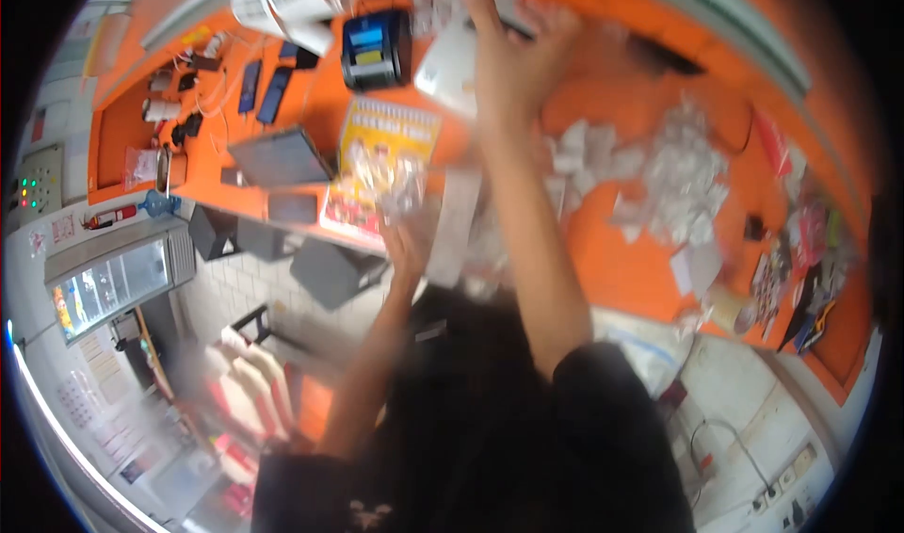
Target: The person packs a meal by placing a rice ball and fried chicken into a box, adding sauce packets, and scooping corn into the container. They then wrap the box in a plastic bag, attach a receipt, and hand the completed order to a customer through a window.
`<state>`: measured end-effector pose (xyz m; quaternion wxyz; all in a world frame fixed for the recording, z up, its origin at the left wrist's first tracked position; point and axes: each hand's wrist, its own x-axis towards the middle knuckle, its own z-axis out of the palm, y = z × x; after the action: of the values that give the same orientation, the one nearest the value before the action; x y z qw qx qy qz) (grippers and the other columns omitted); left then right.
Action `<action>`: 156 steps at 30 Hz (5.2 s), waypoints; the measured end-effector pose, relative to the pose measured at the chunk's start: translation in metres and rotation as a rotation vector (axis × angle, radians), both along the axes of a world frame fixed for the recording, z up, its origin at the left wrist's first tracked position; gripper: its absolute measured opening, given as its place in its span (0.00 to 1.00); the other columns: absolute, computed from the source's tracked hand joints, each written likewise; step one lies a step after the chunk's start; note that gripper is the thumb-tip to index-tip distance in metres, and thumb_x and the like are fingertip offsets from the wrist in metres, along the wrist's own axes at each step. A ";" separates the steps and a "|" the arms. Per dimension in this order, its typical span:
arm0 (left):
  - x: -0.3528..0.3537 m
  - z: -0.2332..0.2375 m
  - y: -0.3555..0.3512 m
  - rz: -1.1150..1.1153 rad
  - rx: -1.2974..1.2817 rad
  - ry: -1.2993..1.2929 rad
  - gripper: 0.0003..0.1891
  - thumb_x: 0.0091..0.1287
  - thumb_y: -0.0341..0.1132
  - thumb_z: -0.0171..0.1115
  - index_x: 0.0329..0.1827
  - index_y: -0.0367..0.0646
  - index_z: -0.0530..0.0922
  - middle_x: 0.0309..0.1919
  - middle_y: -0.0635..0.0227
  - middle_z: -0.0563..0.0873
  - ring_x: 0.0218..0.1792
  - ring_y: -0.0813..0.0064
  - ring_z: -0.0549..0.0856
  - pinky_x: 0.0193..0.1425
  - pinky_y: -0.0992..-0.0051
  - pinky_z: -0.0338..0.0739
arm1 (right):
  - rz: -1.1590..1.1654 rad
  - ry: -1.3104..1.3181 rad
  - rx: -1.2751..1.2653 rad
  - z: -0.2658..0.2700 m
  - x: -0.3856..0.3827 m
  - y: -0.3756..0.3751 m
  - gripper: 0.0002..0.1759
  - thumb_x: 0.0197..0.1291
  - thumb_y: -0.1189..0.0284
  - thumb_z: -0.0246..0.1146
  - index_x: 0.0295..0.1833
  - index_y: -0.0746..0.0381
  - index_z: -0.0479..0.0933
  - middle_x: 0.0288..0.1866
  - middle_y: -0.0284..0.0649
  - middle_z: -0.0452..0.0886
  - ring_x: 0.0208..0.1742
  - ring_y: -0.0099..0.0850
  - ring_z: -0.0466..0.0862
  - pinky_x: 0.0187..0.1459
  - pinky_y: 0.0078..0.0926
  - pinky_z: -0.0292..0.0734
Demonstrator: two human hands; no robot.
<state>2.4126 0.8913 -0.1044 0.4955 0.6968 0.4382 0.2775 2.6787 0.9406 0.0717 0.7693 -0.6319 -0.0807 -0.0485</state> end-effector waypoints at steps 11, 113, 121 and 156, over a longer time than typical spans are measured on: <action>0.037 0.052 -0.009 0.148 -0.109 -0.348 0.24 0.72 0.40 0.49 0.64 0.32 0.65 0.41 0.58 0.80 0.38 0.67 0.81 0.44 0.70 0.76 | 0.207 0.163 0.303 -0.002 0.004 -0.010 0.19 0.60 0.77 0.68 0.49 0.59 0.64 0.48 0.37 0.75 0.52 0.26 0.75 0.60 0.27 0.68; 0.005 0.134 0.007 -1.016 0.411 -0.366 0.24 0.70 0.40 0.62 0.63 0.33 0.70 0.62 0.50 0.75 0.63 0.54 0.75 0.69 0.58 0.67 | 0.145 0.620 -0.565 -0.167 -0.374 -0.309 0.22 0.67 0.56 0.59 0.58 0.61 0.73 0.42 0.45 0.82 0.44 0.35 0.83 0.49 0.36 0.78; -0.031 0.118 -0.162 -2.241 0.147 -0.226 0.06 0.67 0.29 0.60 0.32 0.36 0.79 0.30 0.61 0.83 0.34 0.66 0.84 0.40 0.72 0.76 | -0.637 1.076 -0.335 -0.271 -0.614 -0.397 0.23 0.62 0.51 0.63 0.48 0.60 0.80 0.38 0.46 0.86 0.37 0.35 0.87 0.38 0.35 0.81; -0.146 0.274 -1.186 -1.633 0.845 -1.941 0.18 0.51 0.34 0.73 0.47 0.52 0.83 0.39 0.72 0.82 0.42 0.68 0.81 0.50 0.59 0.74 | -1.654 1.067 0.746 -0.281 -0.923 -0.911 0.20 0.68 0.60 0.59 0.60 0.58 0.71 0.49 0.45 0.83 0.45 0.37 0.86 0.39 0.34 0.81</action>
<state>2.2670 -0.2951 0.1695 0.3751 0.3784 -0.7475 0.3967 1.7558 0.0297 -0.2095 0.5781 -0.1526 0.7449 -0.2960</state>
